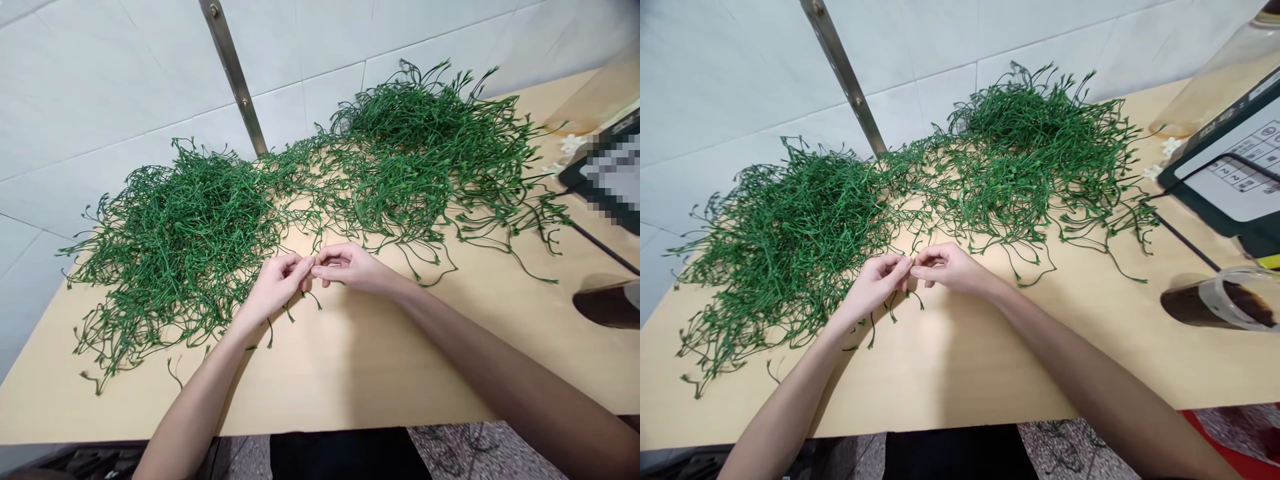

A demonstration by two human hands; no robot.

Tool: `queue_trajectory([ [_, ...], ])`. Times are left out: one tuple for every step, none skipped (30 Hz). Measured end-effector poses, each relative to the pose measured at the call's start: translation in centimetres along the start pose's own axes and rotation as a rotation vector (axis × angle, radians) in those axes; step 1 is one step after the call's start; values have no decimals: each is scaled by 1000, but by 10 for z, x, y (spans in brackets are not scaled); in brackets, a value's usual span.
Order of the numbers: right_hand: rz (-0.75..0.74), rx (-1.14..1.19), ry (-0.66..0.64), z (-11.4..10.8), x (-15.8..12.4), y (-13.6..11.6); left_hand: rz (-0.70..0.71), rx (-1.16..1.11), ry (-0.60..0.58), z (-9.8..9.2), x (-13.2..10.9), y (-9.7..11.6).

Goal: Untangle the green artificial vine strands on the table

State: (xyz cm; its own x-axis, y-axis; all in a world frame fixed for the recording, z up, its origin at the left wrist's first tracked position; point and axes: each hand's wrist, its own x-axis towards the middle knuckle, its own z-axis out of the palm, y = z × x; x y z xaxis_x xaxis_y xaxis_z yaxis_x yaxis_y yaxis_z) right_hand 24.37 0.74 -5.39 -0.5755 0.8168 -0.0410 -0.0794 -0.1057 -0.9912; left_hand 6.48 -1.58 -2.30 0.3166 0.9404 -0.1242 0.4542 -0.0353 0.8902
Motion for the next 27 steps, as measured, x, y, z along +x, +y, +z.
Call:
queue_trajectory([
  [1,7,-11,-1,0,0,11,32,-12,0,-1,1],
  [8,13,-21,-2,-1,-1,17,53,-21,0,-2,2],
  [20,20,-31,-2,-1,-1,22,63,-26,0,-2,3],
  [36,34,-46,-3,-1,-2,29,67,-30,0,-3,4],
  [55,53,-66,-4,-2,-3,38,66,-33,0,-4,4],
  [75,75,-92,-5,-2,-3,52,67,-36,0,-4,4],
  [92,93,-122,-6,-2,-4,70,70,-38,0,-4,4],
  [105,105,-152,-7,-2,-4,88,76,-37,0,-5,4],
  [115,107,-179,-7,-2,-4,101,84,-34,0,-5,4],
  [123,103,-201,-8,-2,-4,109,92,-30,0,-5,4],
  [130,96,-221,-9,-2,-4,113,100,-26,0,-5,4],
  [135,87,-239,-9,-2,-4,115,110,-22,0,-5,4],
  [140,75,-253,-10,-3,-4,116,123,-23,0,-6,4],
  [142,60,-262,-11,-3,-4,119,140,-26,1,-6,4],
  [143,39,-267,-11,-3,-4,123,158,-28,1,-6,3],
  [138,15,-263,-11,-3,-5,129,175,-24,2,-6,3],
  [130,-9,-250,-11,-4,-6,135,192,-13,2,-6,2],
  [118,-32,-230,-10,-4,-7,141,206,4,2,-5,2],
  [104,-56,-208,-10,-4,-8,147,218,26,2,-5,1],
  [92,-85,-189,-9,-5,-9,152,227,49,2,-4,0],
  [84,-124,-173,-7,-5,-10,156,234,66,2,-4,0],
  [75,-173,-161,-6,-5,-11,159,238,76,2,-4,-1],
  [68,-228,-150,-4,-5,-11,161,242,79,2,-3,-2],
  [61,-283,-137,-3,-6,-12,162,246,80,2,-3,-2],
  [57,-334,-121,-1,-6,-13,162,250,80,2,-3,-2],
  [58,-377,-104,0,-6,-13,162,251,79,2,-3,-2],
  [63,-408,-90,1,-6,-14,160,249,75,2,-3,-1],
])
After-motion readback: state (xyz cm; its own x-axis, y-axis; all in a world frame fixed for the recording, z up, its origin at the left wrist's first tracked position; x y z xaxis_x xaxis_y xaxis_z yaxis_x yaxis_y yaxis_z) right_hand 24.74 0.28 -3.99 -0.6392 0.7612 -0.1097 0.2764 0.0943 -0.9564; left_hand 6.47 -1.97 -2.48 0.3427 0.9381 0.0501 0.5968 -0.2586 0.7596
